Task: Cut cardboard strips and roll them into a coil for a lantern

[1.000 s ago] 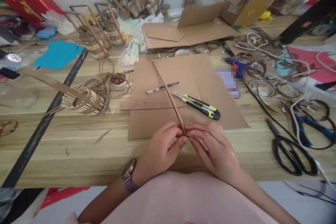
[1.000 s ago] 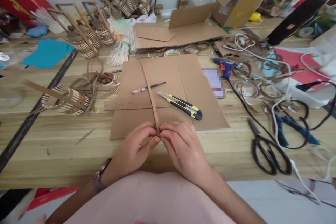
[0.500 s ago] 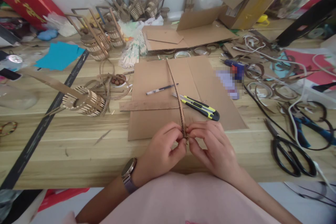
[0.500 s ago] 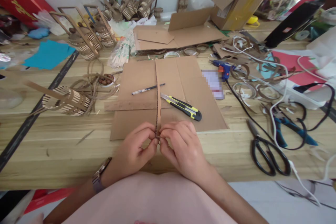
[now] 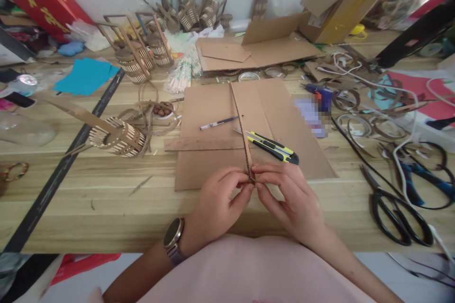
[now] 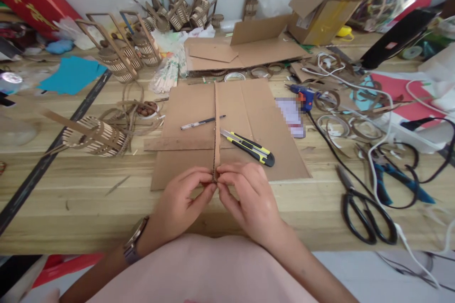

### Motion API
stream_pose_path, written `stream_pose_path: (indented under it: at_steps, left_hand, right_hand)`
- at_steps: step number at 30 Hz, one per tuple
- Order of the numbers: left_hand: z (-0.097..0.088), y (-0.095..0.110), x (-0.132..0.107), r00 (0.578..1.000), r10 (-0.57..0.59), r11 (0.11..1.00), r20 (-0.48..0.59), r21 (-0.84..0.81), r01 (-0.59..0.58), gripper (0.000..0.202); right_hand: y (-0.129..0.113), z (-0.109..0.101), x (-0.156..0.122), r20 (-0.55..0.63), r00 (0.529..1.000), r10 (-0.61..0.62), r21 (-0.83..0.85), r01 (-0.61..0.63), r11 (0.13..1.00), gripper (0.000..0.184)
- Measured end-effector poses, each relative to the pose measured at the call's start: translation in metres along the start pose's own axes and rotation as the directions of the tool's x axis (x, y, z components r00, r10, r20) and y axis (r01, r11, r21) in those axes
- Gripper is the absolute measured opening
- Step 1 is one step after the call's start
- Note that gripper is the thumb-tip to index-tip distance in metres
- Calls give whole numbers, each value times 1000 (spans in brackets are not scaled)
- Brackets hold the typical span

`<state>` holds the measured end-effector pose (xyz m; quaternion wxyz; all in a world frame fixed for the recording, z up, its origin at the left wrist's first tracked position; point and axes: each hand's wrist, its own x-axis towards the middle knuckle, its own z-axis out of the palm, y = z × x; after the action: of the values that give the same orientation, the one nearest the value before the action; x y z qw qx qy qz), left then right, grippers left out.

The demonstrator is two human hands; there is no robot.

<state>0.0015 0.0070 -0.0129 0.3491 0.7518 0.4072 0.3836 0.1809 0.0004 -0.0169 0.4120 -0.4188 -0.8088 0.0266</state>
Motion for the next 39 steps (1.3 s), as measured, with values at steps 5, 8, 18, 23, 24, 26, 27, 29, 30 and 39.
stream_pose_path:
  at_steps: [5, 8, 18, 23, 24, 26, 27, 29, 30, 39]
  left_hand:
    - [3, 3, 1, 992, -117, 991, -41, -67, 114, 14]
    - [5, 2, 3, 994, -97, 993, -52, -79, 93, 15]
    - [9, 5, 14, 990, 134, 991, -50, 14, -133, 15]
    - [10, 7, 16, 993, 111, 993, -29, -29, -112, 16]
    - [10, 7, 16, 994, 103, 994, -25, -42, -104, 17]
    - [9, 7, 15, 996, 89, 994, -22, -61, -90, 17]
    - [9, 7, 14, 996, 81, 995, -24, -65, -82, 18]
    - [8, 7, 12, 998, 59, 996, -27, -68, -61, 18]
    - [8, 6, 11, 998, 49, 996, -26, -68, -51, 18]
    - [8, 4, 7, 987, -159, 953, 8, -262, 155, 13]
  right_hand:
    - [0, 6, 0, -13, 997, -81, -61, 80, 995, 14]
    - [-1, 9, -1, -26, 998, -59, -65, 57, 996, 17]
    - [-5, 1, 2, -109, 984, 141, -12, -143, 990, 18]
    - [-3, 7, -3, -153, 953, 262, 125, -244, 962, 9]
    - [-2, 8, -4, -158, 945, 285, 150, -262, 953, 9]
    - [-2, 10, -6, -163, 932, 323, 189, -292, 938, 10]
    - [-3, 11, -7, -167, 925, 343, 199, -309, 930, 11]
    - [-4, 10, -7, -161, 913, 375, 198, -343, 918, 11]
    - [-5, 9, -7, -153, 909, 387, 195, -356, 914, 10]
    - [-3, -2, 1, -62, 922, 381, 146, -369, 918, 3]
